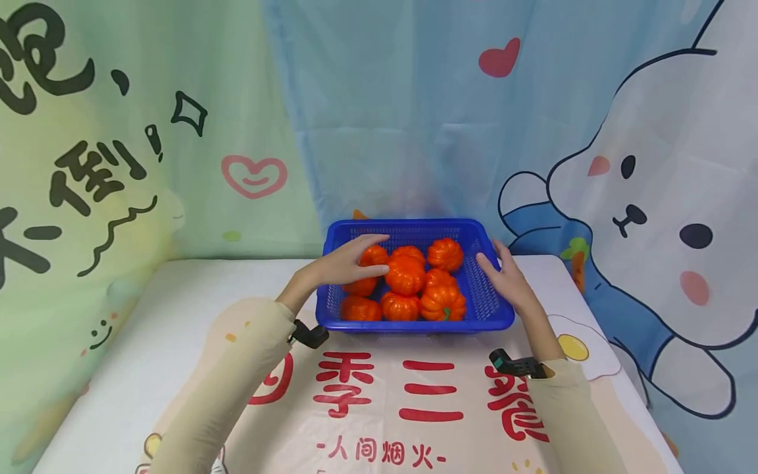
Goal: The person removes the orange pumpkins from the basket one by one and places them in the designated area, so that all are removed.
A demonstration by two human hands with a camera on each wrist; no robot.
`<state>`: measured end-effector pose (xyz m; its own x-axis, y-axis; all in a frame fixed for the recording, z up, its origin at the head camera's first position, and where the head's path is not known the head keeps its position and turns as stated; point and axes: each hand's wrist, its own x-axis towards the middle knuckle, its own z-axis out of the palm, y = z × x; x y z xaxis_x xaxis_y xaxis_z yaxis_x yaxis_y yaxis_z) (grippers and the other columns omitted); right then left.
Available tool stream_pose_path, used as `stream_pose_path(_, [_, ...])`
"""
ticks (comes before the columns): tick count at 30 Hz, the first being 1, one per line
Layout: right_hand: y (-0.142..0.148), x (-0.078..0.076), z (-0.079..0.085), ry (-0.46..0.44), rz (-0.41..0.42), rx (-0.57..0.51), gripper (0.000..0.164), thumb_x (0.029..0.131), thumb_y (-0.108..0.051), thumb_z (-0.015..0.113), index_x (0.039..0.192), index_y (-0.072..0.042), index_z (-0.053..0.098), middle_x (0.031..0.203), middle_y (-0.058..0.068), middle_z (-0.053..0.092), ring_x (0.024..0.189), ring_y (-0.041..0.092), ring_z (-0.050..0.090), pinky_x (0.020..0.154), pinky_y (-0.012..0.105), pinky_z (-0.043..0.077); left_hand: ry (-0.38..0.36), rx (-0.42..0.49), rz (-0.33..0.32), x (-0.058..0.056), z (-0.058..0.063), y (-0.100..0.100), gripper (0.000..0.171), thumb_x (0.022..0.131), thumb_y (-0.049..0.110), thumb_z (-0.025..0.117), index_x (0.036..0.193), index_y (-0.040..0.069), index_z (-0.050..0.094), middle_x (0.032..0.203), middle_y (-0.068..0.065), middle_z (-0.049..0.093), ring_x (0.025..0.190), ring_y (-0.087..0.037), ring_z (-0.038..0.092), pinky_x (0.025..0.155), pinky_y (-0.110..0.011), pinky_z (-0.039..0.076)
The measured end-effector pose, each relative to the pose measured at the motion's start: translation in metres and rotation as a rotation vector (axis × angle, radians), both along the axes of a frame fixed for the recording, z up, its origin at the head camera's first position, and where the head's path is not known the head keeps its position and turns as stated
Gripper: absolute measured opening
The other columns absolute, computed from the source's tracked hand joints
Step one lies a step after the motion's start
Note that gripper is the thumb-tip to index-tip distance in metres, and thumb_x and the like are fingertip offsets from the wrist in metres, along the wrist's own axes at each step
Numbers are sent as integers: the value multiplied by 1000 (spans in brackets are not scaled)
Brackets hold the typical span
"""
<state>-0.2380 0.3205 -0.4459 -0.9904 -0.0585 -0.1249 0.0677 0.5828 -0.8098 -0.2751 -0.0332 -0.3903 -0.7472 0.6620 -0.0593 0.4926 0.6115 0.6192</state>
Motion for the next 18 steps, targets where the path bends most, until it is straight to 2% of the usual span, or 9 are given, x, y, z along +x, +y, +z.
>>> stream_pose_path(4, [5, 0, -10, -55, 18, -45, 72, 104, -47, 24, 155, -10, -11, 160, 27, -8, 146, 52, -1, 113, 71, 3, -79, -55, -49, -11, -3, 25, 77, 92, 49, 60, 154, 20, 26, 160, -6, 27, 149, -24, 25, 121, -45, 26])
stream_pose_path(10, [8, -3, -11, -58, 2, -84, 59, 107, -33, 16, 155, -13, -11, 160, 27, -9, 146, 52, -2, 114, 70, 0, -151, -157, -75, -21, -7, 49, 80, 89, 50, 63, 154, 20, 25, 160, -9, 27, 149, -27, 23, 121, -48, 24])
stream_pose_path(15, [4, -2, -9, -70, -7, -107, 59, 107, -33, 18, 156, -15, -10, 161, 24, -8, 147, 50, -1, 115, 69, 1, -139, -240, -106, -22, -14, 60, 79, 89, 45, 65, 153, 21, 26, 156, -9, 33, 142, -26, 33, 118, -45, 31])
stream_pose_path(18, [4, 1, -11, -72, -11, -99, 60, 106, -36, 17, 156, -16, -10, 162, 23, -7, 147, 50, 0, 115, 70, 2, -136, -255, -118, -21, -19, 63, 79, 89, 43, 66, 153, 21, 25, 153, -8, 36, 139, -26, 37, 116, -43, 34])
